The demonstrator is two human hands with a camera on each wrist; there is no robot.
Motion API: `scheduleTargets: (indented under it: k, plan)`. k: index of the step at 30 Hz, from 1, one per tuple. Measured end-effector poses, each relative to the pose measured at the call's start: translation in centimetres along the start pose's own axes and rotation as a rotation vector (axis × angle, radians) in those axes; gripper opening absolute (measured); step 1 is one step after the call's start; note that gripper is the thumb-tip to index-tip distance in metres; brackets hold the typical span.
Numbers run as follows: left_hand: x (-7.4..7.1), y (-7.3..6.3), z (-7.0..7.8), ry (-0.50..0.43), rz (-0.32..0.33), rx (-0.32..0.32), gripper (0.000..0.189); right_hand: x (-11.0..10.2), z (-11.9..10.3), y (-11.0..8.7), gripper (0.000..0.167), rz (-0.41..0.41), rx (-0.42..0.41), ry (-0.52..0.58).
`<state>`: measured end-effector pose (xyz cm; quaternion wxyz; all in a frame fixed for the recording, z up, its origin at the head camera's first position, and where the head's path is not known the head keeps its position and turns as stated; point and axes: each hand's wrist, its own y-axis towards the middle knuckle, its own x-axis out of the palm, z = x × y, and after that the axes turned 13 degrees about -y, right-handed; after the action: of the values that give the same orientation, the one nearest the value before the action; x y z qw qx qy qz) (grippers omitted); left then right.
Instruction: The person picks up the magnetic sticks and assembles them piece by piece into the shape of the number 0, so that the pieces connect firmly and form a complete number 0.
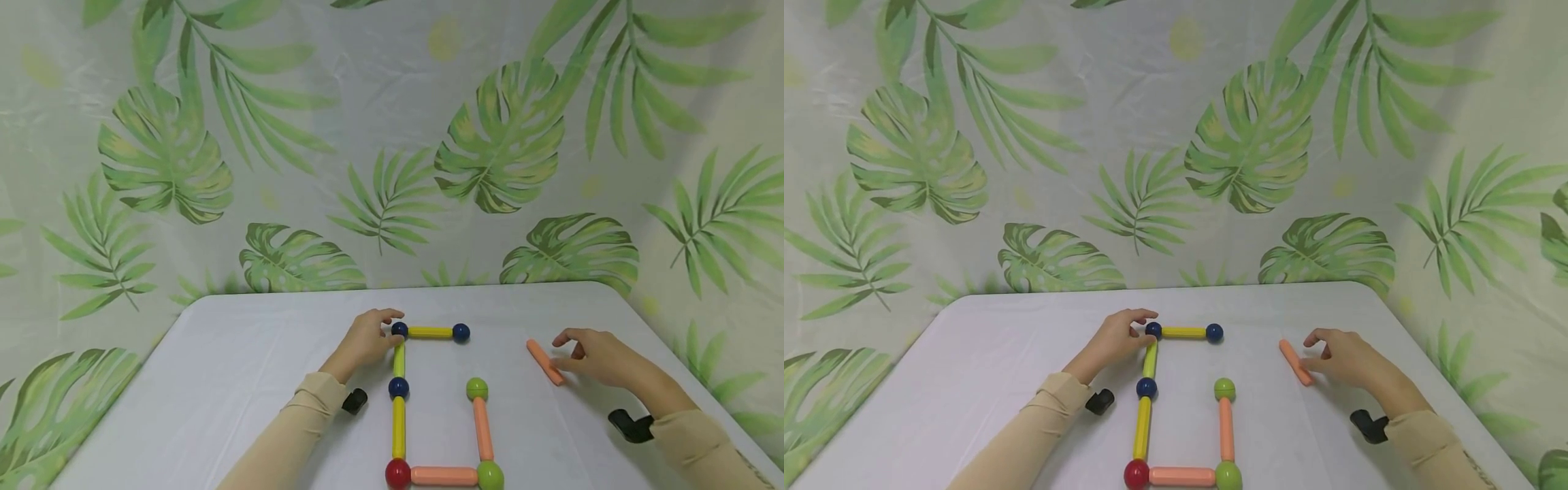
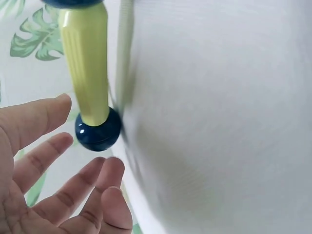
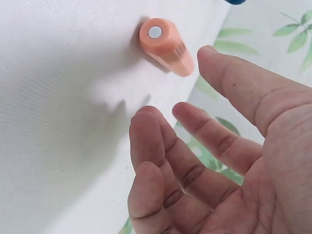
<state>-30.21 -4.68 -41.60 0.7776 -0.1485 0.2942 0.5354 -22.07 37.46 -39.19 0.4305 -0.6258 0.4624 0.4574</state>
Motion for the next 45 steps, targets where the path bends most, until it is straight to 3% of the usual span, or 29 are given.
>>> scheduleTargets:
  k: [9, 17, 32, 40, 45]
  plan:
    - [0.5, 0.3, -0.7, -0.068, -0.017, -0.053, 0.043, 0.6, 0.1, 0.2, 0.042, -0.010, 0.014, 0.044]
    - [0.6, 0.6, -0.8, -0.037, 0.005, -0.002, 0.034, 1.1, -0.3, 0.5, 0.035, -0.013, 0.008, 0.046]
    - [0.5, 0.7, -0.9, -0.077, 0.040, -0.057, 0.025, 1.6, -1.9, 1.3, 0.023, 0.000, 0.052, 0.062]
    - [0.6, 0.8, -1.2, -0.099, 0.043, -0.076, 0.026, 1.8, -3.4, 2.1, 0.029, 0.020, 0.074, 0.141]
    - [0.7, 0.8, -1.2, -0.109, 0.050, -0.078, 0.026, 1.8, -5.0, 2.7, 0.030, 0.007, 0.103, 0.259]
